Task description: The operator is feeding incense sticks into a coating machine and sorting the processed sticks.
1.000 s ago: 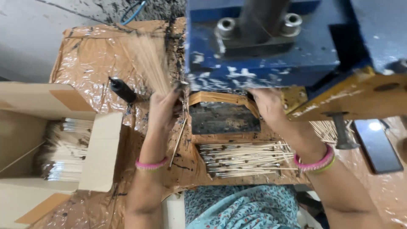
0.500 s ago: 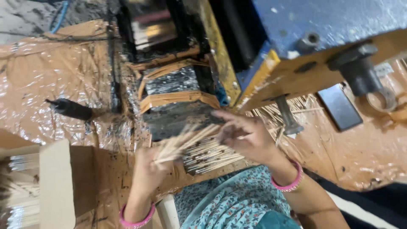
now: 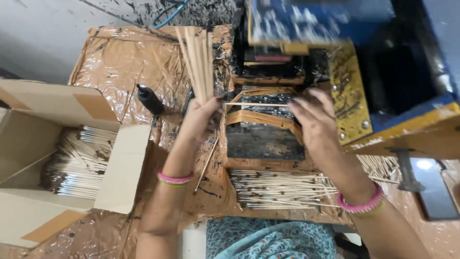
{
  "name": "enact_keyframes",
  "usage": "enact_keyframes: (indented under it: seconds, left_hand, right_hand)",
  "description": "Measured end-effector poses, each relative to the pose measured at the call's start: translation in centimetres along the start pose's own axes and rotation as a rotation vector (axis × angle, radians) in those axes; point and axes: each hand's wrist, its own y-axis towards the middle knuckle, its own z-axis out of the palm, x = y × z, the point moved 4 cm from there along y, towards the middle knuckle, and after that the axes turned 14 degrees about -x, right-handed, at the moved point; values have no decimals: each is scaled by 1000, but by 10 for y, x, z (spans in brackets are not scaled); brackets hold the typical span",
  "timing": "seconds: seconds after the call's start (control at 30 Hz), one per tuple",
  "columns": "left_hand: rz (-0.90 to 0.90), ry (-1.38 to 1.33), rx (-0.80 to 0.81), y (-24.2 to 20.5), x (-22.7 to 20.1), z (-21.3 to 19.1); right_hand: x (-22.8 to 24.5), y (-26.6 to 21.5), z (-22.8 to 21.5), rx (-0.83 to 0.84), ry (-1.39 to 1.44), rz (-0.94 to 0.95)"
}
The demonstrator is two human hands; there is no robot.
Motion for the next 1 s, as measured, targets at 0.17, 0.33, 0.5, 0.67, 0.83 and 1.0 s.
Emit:
enact_keyframes:
  seconds: [0.17, 0.33, 0.5, 0.67, 0.83, 1.0]
  left_hand:
    - [-123, -428, 241, 7, 24, 20]
    - [-176, -441, 266, 3, 18, 23]
    - [-195, -414, 234, -29, 3, 24]
    - [949, 269, -266, -31, 122, -81]
    - [451, -140, -234, -100, 88, -65]
    - [642, -123, 245, -133, 63, -12]
  right_hand:
    - [15, 2, -19, 20, 82, 198]
    - [4, -6, -18, 153, -24, 319]
    - [29, 40, -54, 257, -314, 72]
    - [-28, -96, -83, -222, 1, 265]
    - [-53, -136, -138, -159, -230, 499]
    - [-20, -138, -96, -157, 623, 923]
